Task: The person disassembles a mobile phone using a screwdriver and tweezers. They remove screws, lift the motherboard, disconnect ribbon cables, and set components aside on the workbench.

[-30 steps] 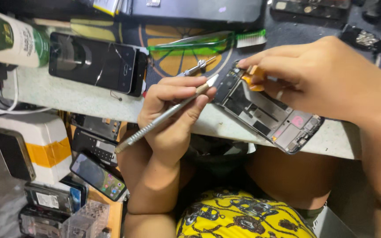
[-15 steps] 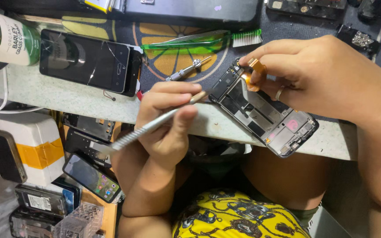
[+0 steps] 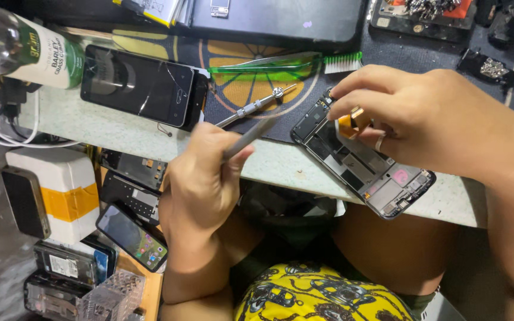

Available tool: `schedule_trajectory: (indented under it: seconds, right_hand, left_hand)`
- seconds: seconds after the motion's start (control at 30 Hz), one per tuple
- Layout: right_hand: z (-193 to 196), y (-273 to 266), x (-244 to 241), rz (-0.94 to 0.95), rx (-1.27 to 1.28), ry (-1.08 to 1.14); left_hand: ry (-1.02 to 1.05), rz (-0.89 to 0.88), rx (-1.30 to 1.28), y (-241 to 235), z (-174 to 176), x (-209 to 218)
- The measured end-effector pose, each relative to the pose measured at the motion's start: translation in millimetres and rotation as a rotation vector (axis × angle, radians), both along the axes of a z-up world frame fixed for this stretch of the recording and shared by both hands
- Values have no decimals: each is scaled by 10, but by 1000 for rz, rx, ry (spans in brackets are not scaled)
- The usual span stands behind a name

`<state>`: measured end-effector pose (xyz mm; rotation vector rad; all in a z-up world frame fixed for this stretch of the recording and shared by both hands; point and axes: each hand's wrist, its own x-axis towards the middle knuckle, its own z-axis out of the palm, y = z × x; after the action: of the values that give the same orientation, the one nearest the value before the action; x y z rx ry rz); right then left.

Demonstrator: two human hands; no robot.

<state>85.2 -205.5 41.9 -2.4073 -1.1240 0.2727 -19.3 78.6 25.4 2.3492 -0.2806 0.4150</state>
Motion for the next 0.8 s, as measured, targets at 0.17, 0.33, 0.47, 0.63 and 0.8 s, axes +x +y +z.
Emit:
schedule_trajectory:
  seconds: [0.17,0.33,0.47,0.63,0.8]
  right_hand:
    - [-8,5,-7,43,56,-42]
    - [8,39,-17,20,42,-50]
    - [27,37,-15,21,37,-34]
    - [19,23,0,23,82,24]
    - [9,-36,43,56,69,77]
  left_hand:
    - [-39,12,328,-55,51,54]
    - [-131,-1,447,-199,-63,147]
    - [-204,5,311,-180,-91,160]
    - [-173,115,477,-66,-37,200]
    - [-119,49,535,-34,75,241]
